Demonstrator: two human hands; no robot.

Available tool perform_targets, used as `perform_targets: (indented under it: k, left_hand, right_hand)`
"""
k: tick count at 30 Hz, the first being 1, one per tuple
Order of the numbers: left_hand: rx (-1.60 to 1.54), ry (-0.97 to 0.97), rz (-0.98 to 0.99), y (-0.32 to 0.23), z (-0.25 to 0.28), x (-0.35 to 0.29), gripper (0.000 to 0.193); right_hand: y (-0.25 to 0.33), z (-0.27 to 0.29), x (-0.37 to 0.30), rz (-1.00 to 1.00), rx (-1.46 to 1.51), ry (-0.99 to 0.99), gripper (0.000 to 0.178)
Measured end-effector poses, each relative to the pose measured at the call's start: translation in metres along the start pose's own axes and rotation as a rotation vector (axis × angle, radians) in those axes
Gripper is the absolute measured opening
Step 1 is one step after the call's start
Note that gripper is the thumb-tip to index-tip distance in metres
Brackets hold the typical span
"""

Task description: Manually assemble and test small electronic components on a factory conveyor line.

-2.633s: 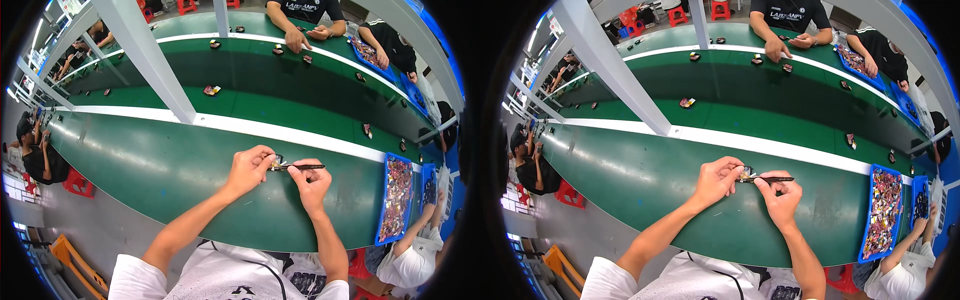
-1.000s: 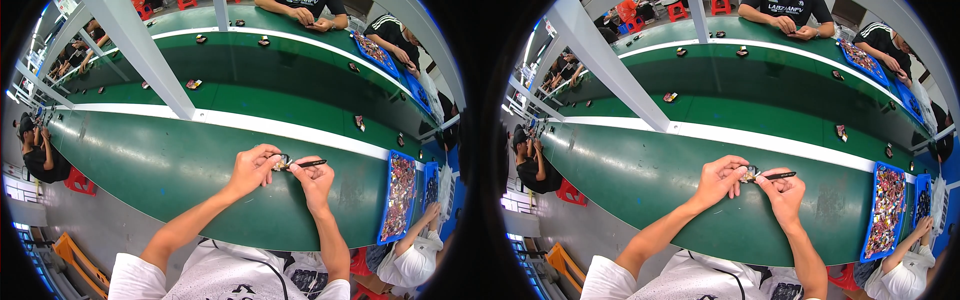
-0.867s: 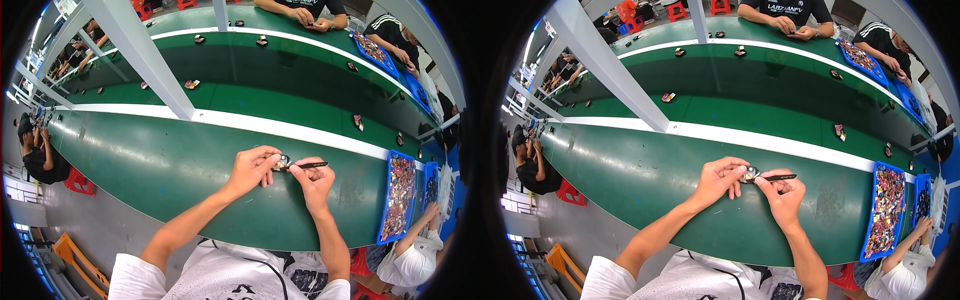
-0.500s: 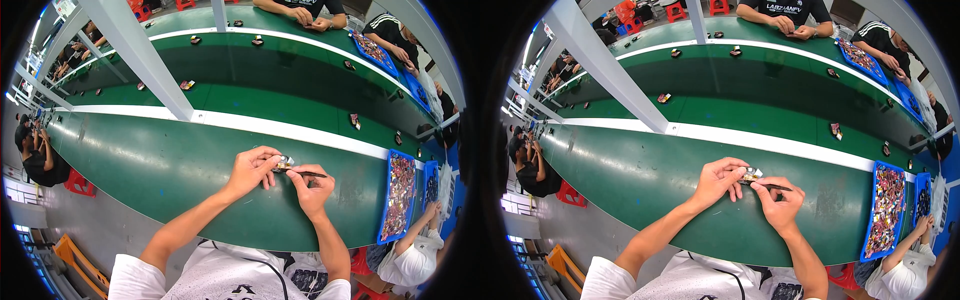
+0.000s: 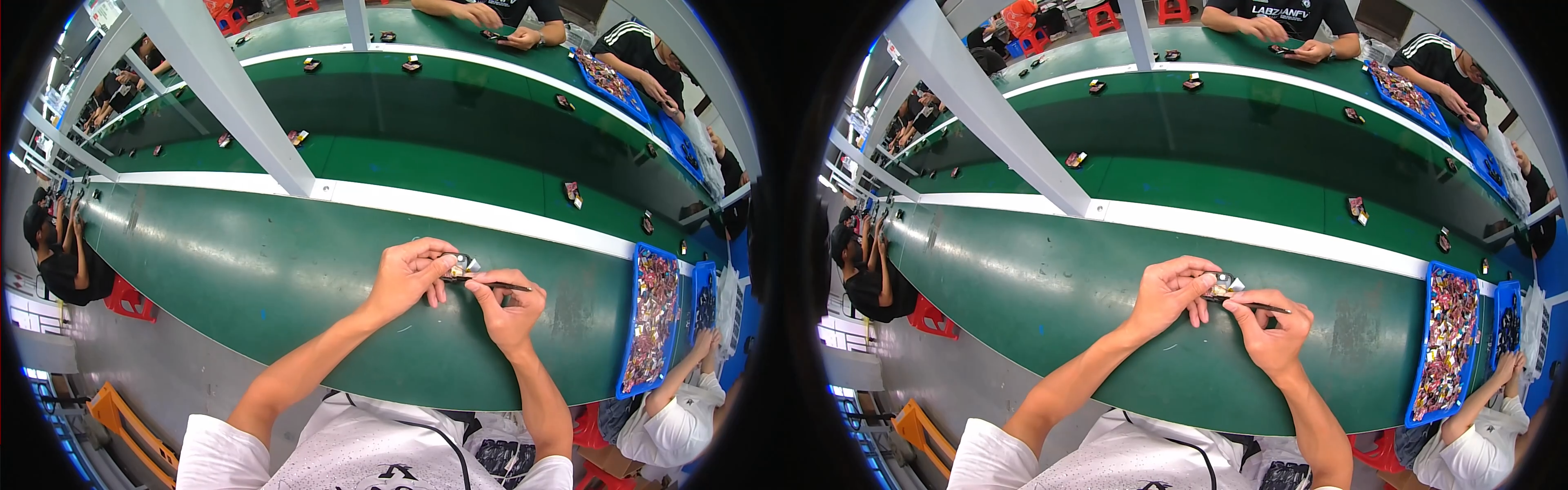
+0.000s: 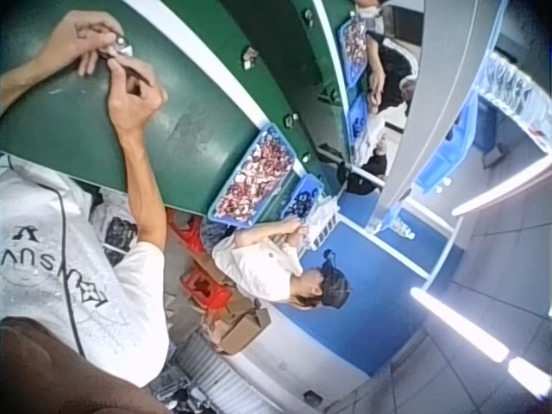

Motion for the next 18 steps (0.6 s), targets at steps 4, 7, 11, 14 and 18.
perform_targets:
  k: [4, 7, 11, 14, 18]
  left_hand:
    - [-0.014, 0.000, 0.004, -0.0005, -0.0002, 0.0000, 0.022]
    - [-0.016, 0.005, -0.004, -0.0009, -0.0001, -0.0001, 0.023]
    - [0.006, 0.014, -0.016, -0.0023, 0.0011, 0.0010, 0.022]
    - [-0.010, -0.002, 0.019, -0.0041, 0.0011, 0.0013, 0.020]
    - [-0.030, 0.005, 0.024, -0.0039, 0.0012, 0.0012, 0.019]
  right_hand:
    - [0.0010, -0.0003, 0.0001, 0.012, -0.007, 0.008, 0.011]
    - [0.0014, -0.0005, 0.0004, 0.023, -0.006, 0.011, 0.011]
    - [0.0011, -0.0002, 0.0006, 0.048, -0.020, 0.025, 0.011]
    - [0.0038, -0.0005, 0.0019, 0.086, -0.019, 0.032, 0.011]
    - [0.0057, -0.0003, 0.0021, 0.091, -0.027, 0.036, 0.011]
Point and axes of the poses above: each hand's wrist, its own x-axis towards the middle knuckle, its own z-axis out of the back of the hand, y = z × x, the point moved 5 cm from there along x, towards the middle knuckle, and after that the axes turned 10 degrees about -x, right-handed, at the moved point
